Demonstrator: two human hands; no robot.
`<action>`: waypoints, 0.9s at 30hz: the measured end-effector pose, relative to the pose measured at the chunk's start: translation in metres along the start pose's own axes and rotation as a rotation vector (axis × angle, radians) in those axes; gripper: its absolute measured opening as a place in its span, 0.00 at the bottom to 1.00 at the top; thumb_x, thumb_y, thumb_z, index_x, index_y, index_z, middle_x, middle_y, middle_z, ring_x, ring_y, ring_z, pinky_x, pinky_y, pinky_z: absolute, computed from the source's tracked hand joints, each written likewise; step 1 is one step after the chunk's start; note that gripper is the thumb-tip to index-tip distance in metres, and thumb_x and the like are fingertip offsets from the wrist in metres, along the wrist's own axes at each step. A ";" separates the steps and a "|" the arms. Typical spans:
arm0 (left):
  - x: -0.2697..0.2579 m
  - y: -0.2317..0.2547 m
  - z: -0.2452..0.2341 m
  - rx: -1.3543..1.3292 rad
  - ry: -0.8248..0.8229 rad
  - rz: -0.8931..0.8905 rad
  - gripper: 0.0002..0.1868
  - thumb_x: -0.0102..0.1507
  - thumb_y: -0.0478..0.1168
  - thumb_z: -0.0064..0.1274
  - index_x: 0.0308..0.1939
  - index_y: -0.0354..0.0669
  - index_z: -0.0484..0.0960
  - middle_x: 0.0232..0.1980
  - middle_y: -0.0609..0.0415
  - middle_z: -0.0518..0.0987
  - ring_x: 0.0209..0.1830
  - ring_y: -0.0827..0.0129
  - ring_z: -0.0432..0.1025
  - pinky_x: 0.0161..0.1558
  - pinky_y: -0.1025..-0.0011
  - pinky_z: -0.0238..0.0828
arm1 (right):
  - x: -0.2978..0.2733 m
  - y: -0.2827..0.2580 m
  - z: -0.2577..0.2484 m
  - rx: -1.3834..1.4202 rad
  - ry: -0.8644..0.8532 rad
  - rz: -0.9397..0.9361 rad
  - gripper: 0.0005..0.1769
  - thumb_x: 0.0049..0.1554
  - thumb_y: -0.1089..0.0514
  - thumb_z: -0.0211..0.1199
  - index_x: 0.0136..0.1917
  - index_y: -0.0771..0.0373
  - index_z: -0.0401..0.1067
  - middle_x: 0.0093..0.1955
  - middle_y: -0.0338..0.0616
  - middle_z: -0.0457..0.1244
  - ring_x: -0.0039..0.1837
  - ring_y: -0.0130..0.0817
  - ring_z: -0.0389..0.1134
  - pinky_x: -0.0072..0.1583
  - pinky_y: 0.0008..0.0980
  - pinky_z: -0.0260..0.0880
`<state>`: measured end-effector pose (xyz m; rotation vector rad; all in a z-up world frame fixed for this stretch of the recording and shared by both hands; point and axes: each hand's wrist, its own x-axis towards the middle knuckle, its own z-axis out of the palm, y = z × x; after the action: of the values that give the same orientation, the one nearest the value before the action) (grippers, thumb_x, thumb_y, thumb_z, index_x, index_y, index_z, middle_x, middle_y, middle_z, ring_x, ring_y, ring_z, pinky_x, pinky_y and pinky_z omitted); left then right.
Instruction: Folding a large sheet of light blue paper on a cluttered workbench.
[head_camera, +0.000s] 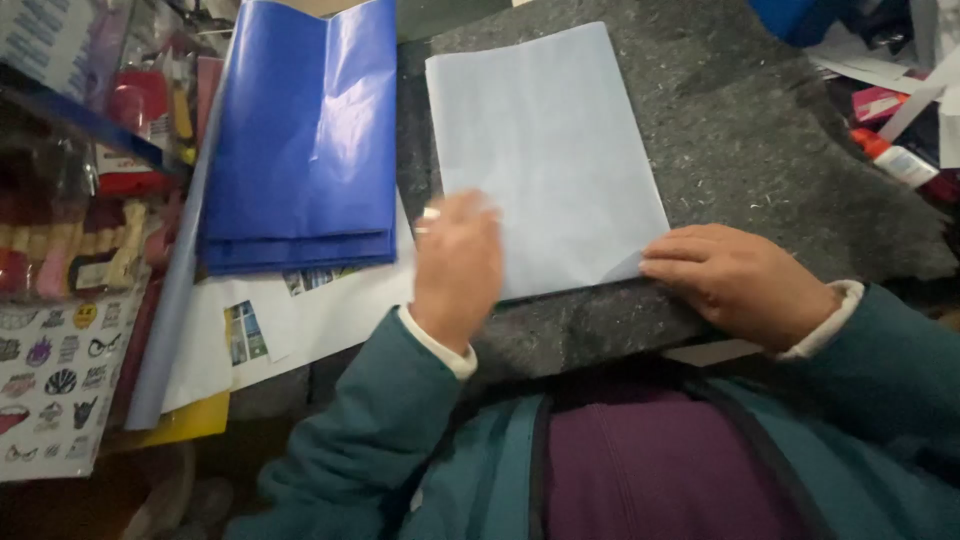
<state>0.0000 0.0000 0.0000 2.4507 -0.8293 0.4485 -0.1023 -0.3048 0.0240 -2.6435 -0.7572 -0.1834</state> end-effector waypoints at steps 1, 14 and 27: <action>-0.005 0.008 0.001 0.003 0.001 -0.007 0.10 0.60 0.32 0.52 0.45 0.34 0.80 0.54 0.38 0.74 0.54 0.48 0.72 0.57 0.58 0.69 | 0.005 0.003 0.002 0.003 -0.003 -0.006 0.17 0.50 0.63 0.65 0.55 0.62 0.77 0.60 0.46 0.69 0.63 0.45 0.69 0.63 0.41 0.68; -0.032 0.023 -0.015 -0.195 -0.325 0.354 0.10 0.58 0.32 0.51 0.43 0.39 0.81 0.45 0.52 0.77 0.49 0.56 0.73 0.51 0.61 0.70 | 0.045 0.006 0.013 -0.143 -0.330 -0.354 0.25 0.51 0.58 0.62 0.63 0.57 0.75 0.56 0.40 0.66 0.56 0.38 0.66 0.57 0.40 0.67; -0.061 -0.017 -0.058 -0.145 -0.323 0.201 0.07 0.58 0.33 0.56 0.41 0.37 0.83 0.43 0.51 0.78 0.44 0.56 0.73 0.48 0.63 0.71 | 0.008 0.030 -0.015 -0.373 -0.527 -0.207 0.23 0.50 0.53 0.64 0.59 0.59 0.77 0.59 0.40 0.67 0.62 0.38 0.66 0.59 0.35 0.69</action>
<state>-0.0436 0.0727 0.0137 2.3460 -1.2039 0.0550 -0.0800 -0.3301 0.0304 -2.9971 -1.2735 0.3710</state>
